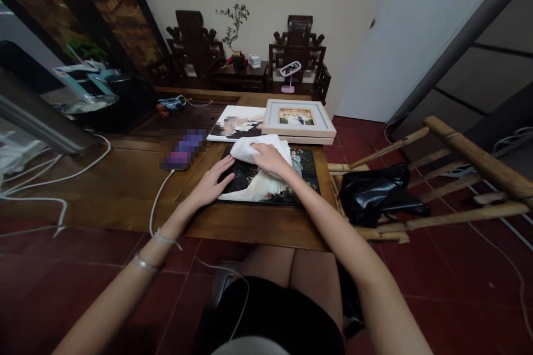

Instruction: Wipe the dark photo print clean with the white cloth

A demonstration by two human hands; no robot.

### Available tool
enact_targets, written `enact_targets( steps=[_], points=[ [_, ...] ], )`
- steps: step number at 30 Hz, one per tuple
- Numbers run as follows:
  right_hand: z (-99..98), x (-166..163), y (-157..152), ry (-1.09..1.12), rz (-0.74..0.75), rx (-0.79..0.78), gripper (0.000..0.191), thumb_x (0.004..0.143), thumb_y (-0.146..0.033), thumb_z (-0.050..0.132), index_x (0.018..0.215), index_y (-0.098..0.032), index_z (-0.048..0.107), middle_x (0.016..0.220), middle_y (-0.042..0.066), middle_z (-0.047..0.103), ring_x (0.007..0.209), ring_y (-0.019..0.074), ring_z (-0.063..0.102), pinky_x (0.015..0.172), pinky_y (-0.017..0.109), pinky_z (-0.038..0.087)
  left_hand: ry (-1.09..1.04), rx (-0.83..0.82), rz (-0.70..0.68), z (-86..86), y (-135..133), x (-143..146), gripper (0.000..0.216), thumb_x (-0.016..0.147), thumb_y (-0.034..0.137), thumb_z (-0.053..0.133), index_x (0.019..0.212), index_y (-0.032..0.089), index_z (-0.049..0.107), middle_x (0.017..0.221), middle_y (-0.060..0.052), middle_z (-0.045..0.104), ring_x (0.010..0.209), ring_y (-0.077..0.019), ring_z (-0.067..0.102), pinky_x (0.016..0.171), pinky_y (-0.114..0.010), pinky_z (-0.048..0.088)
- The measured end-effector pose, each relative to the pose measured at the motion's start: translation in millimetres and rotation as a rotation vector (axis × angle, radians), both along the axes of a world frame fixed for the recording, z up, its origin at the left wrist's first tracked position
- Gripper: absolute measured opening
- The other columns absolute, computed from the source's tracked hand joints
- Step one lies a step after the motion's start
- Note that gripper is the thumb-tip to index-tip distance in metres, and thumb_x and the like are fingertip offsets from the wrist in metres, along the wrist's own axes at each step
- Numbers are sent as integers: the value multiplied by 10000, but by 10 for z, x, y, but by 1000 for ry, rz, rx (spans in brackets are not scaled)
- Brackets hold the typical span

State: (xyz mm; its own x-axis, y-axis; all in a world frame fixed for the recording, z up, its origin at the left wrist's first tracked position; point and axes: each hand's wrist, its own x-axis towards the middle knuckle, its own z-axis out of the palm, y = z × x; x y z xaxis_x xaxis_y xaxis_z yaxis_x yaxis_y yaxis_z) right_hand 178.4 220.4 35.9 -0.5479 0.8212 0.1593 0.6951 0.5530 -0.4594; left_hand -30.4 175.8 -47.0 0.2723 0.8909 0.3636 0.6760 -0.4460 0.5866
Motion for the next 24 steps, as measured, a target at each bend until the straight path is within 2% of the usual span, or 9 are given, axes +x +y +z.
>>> enact_targets(
  steps=[3, 5, 8, 10, 12, 14, 18, 21, 24],
  points=[
    [-52, 431, -53, -11, -77, 24, 346, 701, -110, 343, 891, -158, 628, 1005, 72, 675, 912, 230, 577, 822, 312, 425, 5, -15, -2, 31, -13, 12, 487, 911, 382, 419, 1347, 170, 468, 1447, -112, 409, 1365, -235, 329, 1119, -476, 252],
    [-105, 681, -114, -23, -131, 43, 313, 724, -118, 348, 872, -153, 623, 953, 93, 679, 909, 249, 583, 878, 367, 410, 9, -30, 6, 48, -20, 18, 484, 913, 380, 415, 1342, 163, 473, 1447, -112, 408, 1367, -233, 325, 1119, -480, 248],
    [-206, 919, -288, -77, -139, 104, 292, 734, -97, 375, 871, -155, 627, 997, 118, 680, 987, 261, 586, 1020, 470, 295, -6, -29, 9, 58, -22, 21, 490, 910, 384, 422, 1333, 142, 481, 1440, -119, 416, 1366, -230, 328, 1121, -473, 251],
    [-269, 978, -472, -153, -96, 171, 298, 735, -78, 398, 903, -146, 635, 1179, 163, 620, 1154, 277, 519, 1063, 529, 221, -25, -13, 5, 57, -20, 21, 499, 904, 392, 437, 1328, 133, 487, 1430, -126, 428, 1360, -229, 339, 1122, -462, 259],
    [-307, 981, -705, -227, -31, 214, 304, 736, -64, 415, 924, -138, 642, 1332, 192, 512, 1298, 291, 389, 1067, 571, 206, -51, 0, 6, 57, -18, 21, 502, 896, 400, 458, 1322, 138, 496, 1418, -125, 445, 1352, -232, 354, 1122, -454, 268],
    [-312, 958, -959, -260, 34, 206, 301, 718, -45, 429, 893, -146, 653, 1391, 174, 460, 1357, 296, 296, 1070, 597, 197, -79, 10, 5, 59, -19, 22, 490, 888, 403, 478, 1302, 146, 520, 1399, -121, 470, 1344, -235, 368, 1122, -448, 275],
    [-266, 930, -1363, -257, 130, 154, 316, 643, -18, 449, 817, -180, 657, 1445, 98, 411, 1386, 299, 229, 1084, 626, 157, -105, 28, 7, 70, -25, 25, 464, 873, 398, 514, 1254, 138, 567, 1379, -120, 493, 1329, -242, 390, 1123, -434, 283],
    [-248, 957, -1426, -216, 138, 129, 333, 627, -19, 453, 832, -191, 651, 1425, 97, 439, 1367, 285, 281, 1090, 611, 171, -105, 28, 12, 73, -25, 21, 455, 875, 396, 514, 1244, 138, 574, 1388, -115, 485, 1329, -240, 390, 1122, -432, 282],
    [-257, 1005, -1252, -189, 99, 149, 319, 677, -40, 453, 891, -182, 643, 1352, 147, 510, 1317, 272, 375, 1079, 582, 229, -95, 10, 9, 73, -21, 16, 453, 884, 401, 497, 1249, 142, 569, 1399, -108, 473, 1338, -233, 377, 1126, -432, 270]
  ],
)
